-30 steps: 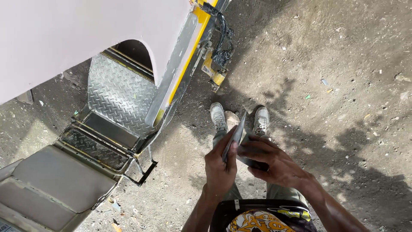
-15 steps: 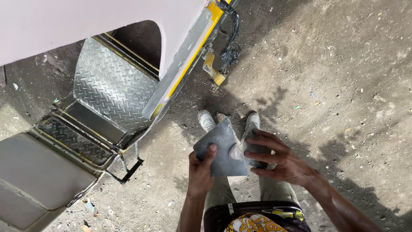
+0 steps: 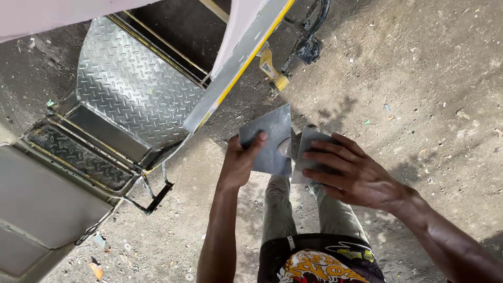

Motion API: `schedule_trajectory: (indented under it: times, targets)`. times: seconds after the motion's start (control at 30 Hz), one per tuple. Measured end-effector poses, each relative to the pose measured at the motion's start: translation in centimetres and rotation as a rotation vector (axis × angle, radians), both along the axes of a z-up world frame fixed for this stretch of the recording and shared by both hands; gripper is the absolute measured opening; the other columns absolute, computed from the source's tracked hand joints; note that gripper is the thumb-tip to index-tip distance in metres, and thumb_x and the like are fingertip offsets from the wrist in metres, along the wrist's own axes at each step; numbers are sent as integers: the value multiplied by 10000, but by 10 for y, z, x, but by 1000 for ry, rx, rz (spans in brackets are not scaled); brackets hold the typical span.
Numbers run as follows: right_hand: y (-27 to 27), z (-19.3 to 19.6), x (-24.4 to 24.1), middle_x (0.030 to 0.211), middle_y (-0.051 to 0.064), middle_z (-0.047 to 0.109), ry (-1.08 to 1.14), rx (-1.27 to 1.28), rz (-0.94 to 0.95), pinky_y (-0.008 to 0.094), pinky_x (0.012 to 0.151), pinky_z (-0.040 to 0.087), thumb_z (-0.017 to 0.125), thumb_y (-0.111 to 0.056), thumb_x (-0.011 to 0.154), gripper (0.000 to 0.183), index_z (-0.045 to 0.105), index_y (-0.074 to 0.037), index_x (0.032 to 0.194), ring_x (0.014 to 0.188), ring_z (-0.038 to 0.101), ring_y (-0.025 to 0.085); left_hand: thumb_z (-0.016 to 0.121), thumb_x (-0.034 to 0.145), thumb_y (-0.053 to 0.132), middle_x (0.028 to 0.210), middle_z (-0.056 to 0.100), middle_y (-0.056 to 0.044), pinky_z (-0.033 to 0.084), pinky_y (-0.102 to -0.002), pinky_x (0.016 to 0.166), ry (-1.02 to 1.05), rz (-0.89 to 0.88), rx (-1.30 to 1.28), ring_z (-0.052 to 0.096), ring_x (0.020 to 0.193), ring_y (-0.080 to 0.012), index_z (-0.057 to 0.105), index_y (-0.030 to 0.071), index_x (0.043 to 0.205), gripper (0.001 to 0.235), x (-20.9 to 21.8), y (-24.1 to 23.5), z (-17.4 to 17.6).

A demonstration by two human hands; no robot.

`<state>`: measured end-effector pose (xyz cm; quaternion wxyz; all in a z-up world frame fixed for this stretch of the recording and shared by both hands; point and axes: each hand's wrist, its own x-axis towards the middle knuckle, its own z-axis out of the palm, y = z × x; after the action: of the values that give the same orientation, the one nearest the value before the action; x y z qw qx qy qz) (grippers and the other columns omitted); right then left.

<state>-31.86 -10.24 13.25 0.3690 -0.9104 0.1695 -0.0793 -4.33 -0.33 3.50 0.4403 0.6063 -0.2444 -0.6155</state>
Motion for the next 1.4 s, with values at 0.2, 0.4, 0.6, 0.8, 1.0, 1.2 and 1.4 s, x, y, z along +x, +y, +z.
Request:
schedule_trajectory:
  times: [0.2, 0.4, 0.6, 0.8, 1.0, 1.2, 1.4]
  targets:
    - [-22, 14, 13, 1395, 50, 577, 76, -145, -133, 542, 1162, 338, 804, -203, 702, 545, 700, -194, 1237, 1372, 473, 295, 704, 993, 386, 676, 444, 118, 284, -270, 549, 19, -188, 18, 365, 624, -40, 627, 107, 786, 356, 12, -8, 19]
    - [-39, 8, 5, 1405, 59, 575, 101, -87, -66, 525, 1160, 341, 810, -215, 683, 552, 693, -214, 1222, 1369, 472, 291, 750, 992, 342, 752, 567, 86, 359, -263, 611, 96, -40, -24, 460, 687, -46, 690, 48, 872, 323, -10, -13, 8]
    - [-101, -80, -84, 1458, 63, 588, -17, 555, -174, 472, 1100, 531, 762, -303, 876, 487, 639, -191, 1334, 1338, 594, 273, 737, 968, 341, 881, 717, 27, 510, -254, 724, -13, 244, 6, 607, 787, -59, 759, 40, 1051, 313, -41, -62, 43]
    - [-180, -148, -131, 1458, 290, 565, -478, 1800, -368, 640, 1071, 483, 699, -480, 980, 798, 464, 35, 1543, 1281, 582, 486, 767, 937, 293, 918, 753, 4, 542, -264, 753, 125, 498, 95, 660, 819, -75, 769, 26, 1042, 286, -124, -84, 4]
    - [-256, -160, -131, 1516, 267, 499, -485, 1903, -464, 602, 1115, 466, 690, -560, 939, 895, 405, 23, 1554, 1370, 546, 436, 766, 916, 295, 930, 780, -27, 562, -280, 711, 264, 677, 127, 692, 787, -97, 771, 30, 1059, 301, -190, -118, -12]
    - [-298, -190, -142, 1406, 149, 635, -338, 1192, -295, 486, 1115, 556, 710, -127, 1060, 424, 590, -46, 1459, 1313, 624, 293, 725, 931, 291, 901, 777, 1, 557, -264, 695, 263, 752, 163, 676, 767, -73, 769, 40, 1043, 278, -225, -112, -22]
    - [-336, -192, -98, 1277, 70, 730, -30, 369, -329, 294, 1045, 569, 689, -27, 1046, 236, 688, -73, 1277, 1186, 697, 155, 695, 977, 321, 810, 740, 26, 496, -251, 632, 121, 654, 245, 604, 699, -50, 784, 25, 979, 309, -248, -95, -45]
